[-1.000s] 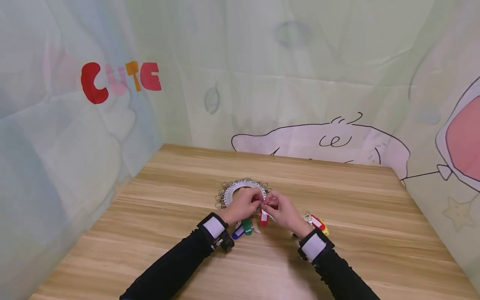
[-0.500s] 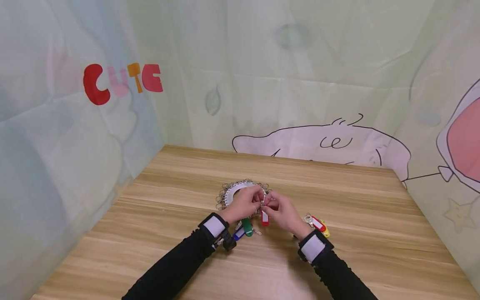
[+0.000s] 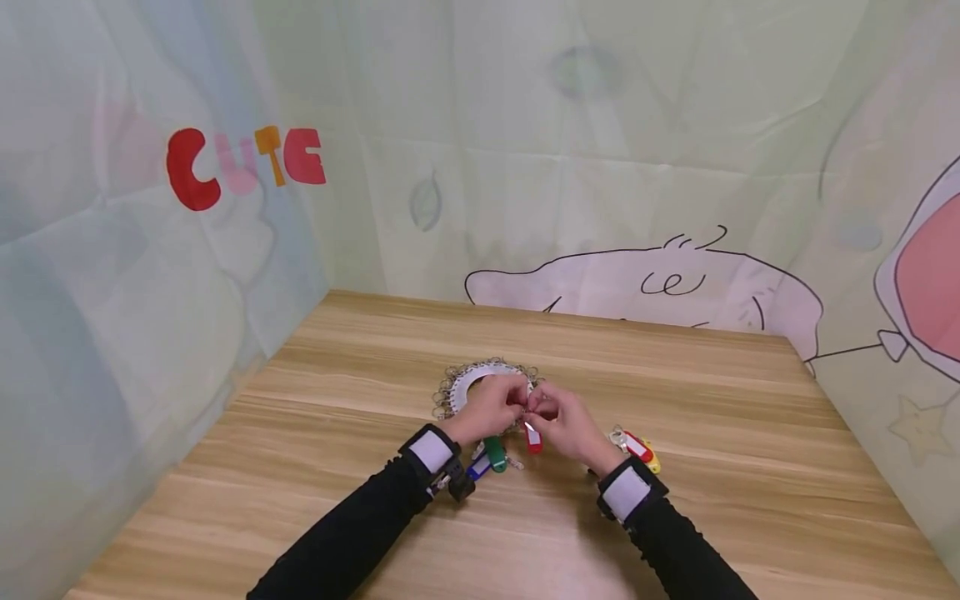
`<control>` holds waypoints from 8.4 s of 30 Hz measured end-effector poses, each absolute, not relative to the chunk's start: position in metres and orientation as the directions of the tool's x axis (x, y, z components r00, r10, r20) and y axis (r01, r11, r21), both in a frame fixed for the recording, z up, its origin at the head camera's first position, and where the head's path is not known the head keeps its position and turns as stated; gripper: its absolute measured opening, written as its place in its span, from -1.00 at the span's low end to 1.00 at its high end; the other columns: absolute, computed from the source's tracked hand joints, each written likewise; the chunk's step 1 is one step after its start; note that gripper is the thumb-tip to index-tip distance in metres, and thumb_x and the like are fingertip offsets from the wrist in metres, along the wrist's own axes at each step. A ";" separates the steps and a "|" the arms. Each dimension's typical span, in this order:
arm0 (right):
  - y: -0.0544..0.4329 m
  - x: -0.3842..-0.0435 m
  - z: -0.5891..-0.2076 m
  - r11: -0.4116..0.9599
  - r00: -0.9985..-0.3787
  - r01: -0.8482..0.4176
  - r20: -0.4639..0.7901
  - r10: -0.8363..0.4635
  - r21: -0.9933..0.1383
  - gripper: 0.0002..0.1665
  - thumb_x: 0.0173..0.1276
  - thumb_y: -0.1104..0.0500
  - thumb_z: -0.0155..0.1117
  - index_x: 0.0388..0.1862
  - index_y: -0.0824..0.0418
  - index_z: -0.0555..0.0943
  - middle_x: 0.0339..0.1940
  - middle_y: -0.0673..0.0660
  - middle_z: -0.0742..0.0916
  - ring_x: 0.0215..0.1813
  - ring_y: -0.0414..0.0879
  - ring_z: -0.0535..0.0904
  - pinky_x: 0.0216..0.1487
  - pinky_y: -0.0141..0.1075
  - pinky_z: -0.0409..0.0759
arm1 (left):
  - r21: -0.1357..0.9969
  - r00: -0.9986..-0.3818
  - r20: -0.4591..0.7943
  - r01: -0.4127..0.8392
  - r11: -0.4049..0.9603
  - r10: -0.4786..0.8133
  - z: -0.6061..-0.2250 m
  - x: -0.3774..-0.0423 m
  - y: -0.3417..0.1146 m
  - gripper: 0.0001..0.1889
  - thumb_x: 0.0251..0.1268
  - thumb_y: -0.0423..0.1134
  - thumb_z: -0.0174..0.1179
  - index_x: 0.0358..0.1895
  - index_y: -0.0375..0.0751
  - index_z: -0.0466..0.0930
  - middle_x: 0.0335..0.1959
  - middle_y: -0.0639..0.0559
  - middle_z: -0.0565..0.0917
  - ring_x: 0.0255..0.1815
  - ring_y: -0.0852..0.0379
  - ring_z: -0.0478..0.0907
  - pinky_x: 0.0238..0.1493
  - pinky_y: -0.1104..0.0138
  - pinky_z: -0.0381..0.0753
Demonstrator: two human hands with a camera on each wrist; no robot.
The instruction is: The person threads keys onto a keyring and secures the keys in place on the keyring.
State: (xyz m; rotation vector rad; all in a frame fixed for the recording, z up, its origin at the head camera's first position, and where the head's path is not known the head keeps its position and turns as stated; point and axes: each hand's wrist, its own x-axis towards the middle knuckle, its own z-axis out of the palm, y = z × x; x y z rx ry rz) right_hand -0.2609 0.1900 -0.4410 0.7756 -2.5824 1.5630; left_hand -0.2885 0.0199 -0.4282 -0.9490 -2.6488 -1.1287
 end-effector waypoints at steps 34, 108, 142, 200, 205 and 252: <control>0.198 -0.262 -0.433 0.341 -0.946 -0.194 0.083 -0.315 -0.920 -0.78 0.23 0.25 0.35 -0.24 0.38 0.56 -0.27 0.15 0.75 -0.26 -0.23 0.61 -0.22 -0.43 0.55 | 0.686 -0.784 0.272 0.565 0.458 0.559 -0.429 -0.291 0.016 -0.82 0.06 -0.58 0.13 -0.35 -0.23 0.57 -0.51 -0.02 0.62 -0.50 0.32 0.42 -0.44 0.55 0.41; 0.190 -0.259 -0.431 0.260 -0.981 -0.004 -0.047 -0.190 -0.966 -0.76 0.33 0.24 0.22 -0.11 0.39 0.54 -0.33 -0.03 0.69 -0.25 -0.21 0.52 -0.16 -0.36 0.52 | 0.597 -0.763 0.386 0.635 0.491 0.518 -0.432 -0.284 0.016 -0.82 0.10 -0.55 0.15 -0.36 -0.18 0.59 -0.48 0.01 0.66 -0.51 0.33 0.42 -0.47 0.56 0.39; 0.189 -0.260 -0.434 0.250 -0.978 -0.026 -0.028 -0.209 -0.968 -0.76 0.33 0.27 0.19 -0.11 0.42 0.53 -0.30 0.01 0.71 -0.22 -0.21 0.58 -0.08 -0.37 0.57 | 0.660 -0.809 0.359 0.572 0.486 0.466 -0.433 -0.282 0.018 -0.83 0.08 -0.57 0.15 -0.32 -0.25 0.53 -0.43 -0.02 0.61 -0.44 0.27 0.43 -0.43 0.55 0.41; 0.192 -0.258 -0.435 0.211 -0.966 -0.068 0.011 -0.258 -0.975 -0.65 0.29 0.27 0.26 -0.02 0.48 0.53 -0.26 0.02 0.73 -0.21 -0.27 0.62 -0.09 -0.39 0.58 | 0.740 -0.857 0.319 0.492 0.458 0.405 -0.436 -0.286 0.014 -0.88 0.06 -0.52 0.21 -0.38 -0.25 0.61 -0.48 -0.06 0.68 -0.49 0.28 0.49 -0.39 0.51 0.46; 0.201 -0.255 -0.431 0.228 -0.949 -0.031 -0.043 -0.312 -0.973 -0.54 0.27 0.29 0.27 0.09 0.49 0.43 -0.21 0.02 0.69 -0.19 -0.25 0.61 -0.09 -0.36 0.58 | 0.730 -0.854 0.356 0.508 0.457 0.380 -0.437 -0.286 0.014 -0.90 0.07 -0.51 0.24 -0.39 -0.25 0.61 -0.48 -0.03 0.69 -0.46 0.29 0.50 -0.35 0.52 0.48; 0.207 -0.256 -0.431 0.414 -0.934 -0.135 -0.024 -0.356 -0.900 -0.70 0.24 0.27 0.30 -0.09 0.39 0.55 -0.21 0.28 0.74 -0.27 -0.16 0.59 -0.32 -0.29 0.50 | 0.491 -0.765 0.265 0.631 0.600 0.588 -0.423 -0.282 0.009 -0.79 0.07 -0.52 0.08 -0.49 -0.15 0.65 -0.33 0.04 0.60 -0.20 0.14 0.46 -0.18 0.45 0.38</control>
